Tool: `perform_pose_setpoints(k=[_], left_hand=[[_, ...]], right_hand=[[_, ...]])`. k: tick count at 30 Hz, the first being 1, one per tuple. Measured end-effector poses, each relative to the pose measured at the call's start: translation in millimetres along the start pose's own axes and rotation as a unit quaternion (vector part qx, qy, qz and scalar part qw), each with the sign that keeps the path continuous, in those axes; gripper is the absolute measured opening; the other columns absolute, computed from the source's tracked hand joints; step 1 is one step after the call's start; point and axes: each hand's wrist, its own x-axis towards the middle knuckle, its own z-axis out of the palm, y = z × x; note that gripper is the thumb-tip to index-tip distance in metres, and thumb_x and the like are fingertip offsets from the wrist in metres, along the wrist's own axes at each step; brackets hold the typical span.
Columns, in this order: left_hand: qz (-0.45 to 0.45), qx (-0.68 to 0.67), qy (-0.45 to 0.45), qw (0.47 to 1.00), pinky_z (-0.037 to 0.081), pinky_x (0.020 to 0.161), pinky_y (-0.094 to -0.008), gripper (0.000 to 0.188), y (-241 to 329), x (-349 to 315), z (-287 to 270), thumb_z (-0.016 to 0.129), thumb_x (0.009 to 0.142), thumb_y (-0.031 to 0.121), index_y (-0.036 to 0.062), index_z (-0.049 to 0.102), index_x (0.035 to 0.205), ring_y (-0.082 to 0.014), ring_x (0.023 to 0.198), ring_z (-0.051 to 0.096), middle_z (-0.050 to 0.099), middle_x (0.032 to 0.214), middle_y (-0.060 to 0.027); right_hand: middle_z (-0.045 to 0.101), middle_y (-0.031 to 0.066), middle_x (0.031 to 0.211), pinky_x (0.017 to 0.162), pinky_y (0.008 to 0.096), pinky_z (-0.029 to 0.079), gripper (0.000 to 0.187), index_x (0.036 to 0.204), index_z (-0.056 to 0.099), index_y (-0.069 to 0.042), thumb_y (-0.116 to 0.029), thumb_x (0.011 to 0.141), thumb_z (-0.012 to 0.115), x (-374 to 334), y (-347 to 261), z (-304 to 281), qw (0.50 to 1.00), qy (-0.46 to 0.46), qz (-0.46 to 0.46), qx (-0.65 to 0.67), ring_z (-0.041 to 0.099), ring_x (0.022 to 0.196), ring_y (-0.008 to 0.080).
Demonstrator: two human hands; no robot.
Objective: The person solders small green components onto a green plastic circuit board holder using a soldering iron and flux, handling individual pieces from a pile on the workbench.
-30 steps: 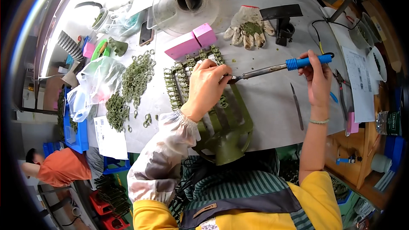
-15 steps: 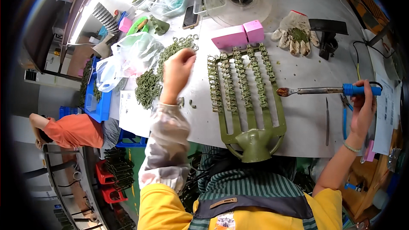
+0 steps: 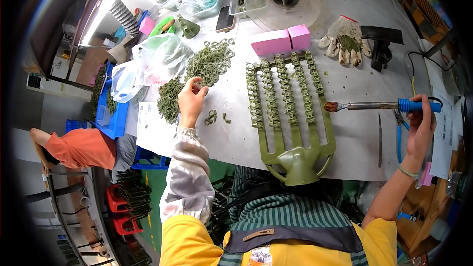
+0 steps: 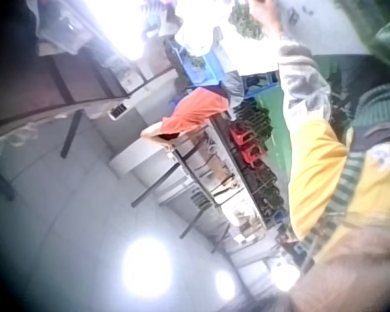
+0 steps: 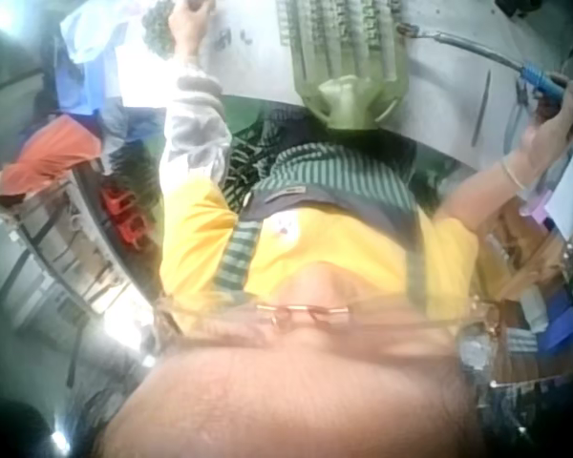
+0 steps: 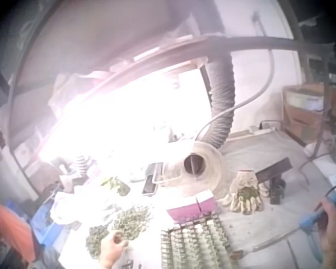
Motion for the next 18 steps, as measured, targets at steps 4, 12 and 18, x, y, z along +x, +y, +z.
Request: perform_pose_setpoints(k=[4, 12, 18], left_hand=[[-0.028, -0.159, -0.081, 0.984, 0.058, 0.067, -0.0246, 0.024, 33, -5, 1, 0.072, 0.087, 0.007, 0.0033, 0.072, 0.111, -0.0103, 0.073, 0.067, 0.071, 0.085, -0.0070], [-0.017, -0.002, -0.157, 0.987, 0.050, 0.073, -0.0240, 0.018, 23, 1, 11, 0.068, 0.088, 0.006, 0.0063, 0.074, 0.105, -0.0110, 0.078, 0.065, 0.072, 0.088, -0.0044], [-0.067, -0.199, -0.154, 0.965, 0.050, 0.075, -0.0222, 0.018, 22, 4, 1, 0.068, 0.091, 0.011, 0.0045, 0.072, 0.108, -0.0080, 0.082, 0.061, 0.068, 0.094, -0.0001]], right_hand=[[0.068, 0.0042, 0.086, 0.061, 0.0188, 0.047, 0.023, 0.090, 0.069, -0.005, -0.027, 0.090, 0.071, -4, -1, 3, 1.000, 0.021, 0.006, -0.004, 0.056, 0.062, 0.0072], [0.069, 0.0046, 0.086, 0.062, 0.0181, 0.048, 0.024, 0.093, 0.070, -0.004, -0.027, 0.090, 0.071, -4, -4, -1, 1.000, 0.013, -0.001, 0.004, 0.058, 0.062, 0.0071], [0.069, 0.0048, 0.086, 0.061, 0.0186, 0.048, 0.023, 0.092, 0.070, -0.004, -0.026, 0.090, 0.071, -1, 0, -7, 1.000, 0.013, -0.002, 0.007, 0.058, 0.062, 0.0071]])
